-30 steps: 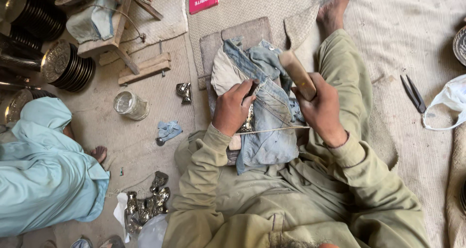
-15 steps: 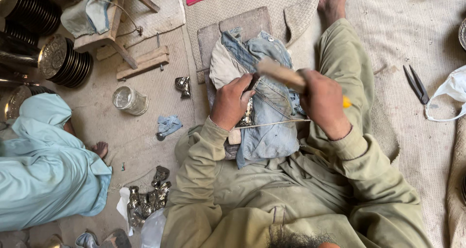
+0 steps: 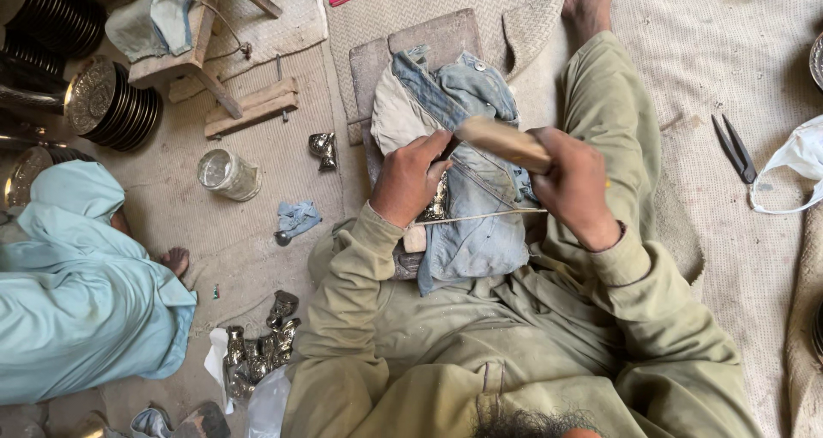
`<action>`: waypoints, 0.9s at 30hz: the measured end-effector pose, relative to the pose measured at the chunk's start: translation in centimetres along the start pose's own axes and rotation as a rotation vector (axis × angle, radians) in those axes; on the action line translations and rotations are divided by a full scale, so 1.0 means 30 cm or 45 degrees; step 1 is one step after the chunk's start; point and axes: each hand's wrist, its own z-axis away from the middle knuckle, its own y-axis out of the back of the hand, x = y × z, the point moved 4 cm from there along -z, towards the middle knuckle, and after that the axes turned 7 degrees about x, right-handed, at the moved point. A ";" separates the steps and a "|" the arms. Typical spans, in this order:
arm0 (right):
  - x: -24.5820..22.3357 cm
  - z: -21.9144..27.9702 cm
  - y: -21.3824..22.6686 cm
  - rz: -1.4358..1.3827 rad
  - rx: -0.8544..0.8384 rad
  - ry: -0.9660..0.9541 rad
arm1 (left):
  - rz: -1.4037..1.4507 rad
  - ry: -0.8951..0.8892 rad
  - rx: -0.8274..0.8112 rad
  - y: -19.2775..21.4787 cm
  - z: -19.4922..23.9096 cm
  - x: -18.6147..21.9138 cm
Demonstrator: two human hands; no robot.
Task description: The person sits on the floor and uses a hammer and chisel to emboss a decorative pattern onto a small metal cup. They repeatedly strike the chisel against the cup's surface while holding it steady with their other hand.
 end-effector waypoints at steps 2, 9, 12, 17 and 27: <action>0.004 0.003 -0.003 0.010 0.009 -0.039 | 0.002 0.011 -0.009 0.003 -0.001 0.001; 0.006 0.019 -0.001 0.296 -0.055 0.060 | -0.007 -0.052 -0.005 0.018 0.009 0.018; 0.011 0.027 0.000 -0.020 0.009 -0.007 | -0.008 -0.028 -0.048 0.018 0.005 0.014; 0.018 0.031 -0.006 0.505 -0.052 0.043 | 0.011 -0.073 -0.010 0.029 0.008 0.021; -0.007 0.033 0.009 0.261 -0.030 0.032 | -0.020 -0.049 -0.065 0.031 0.003 0.014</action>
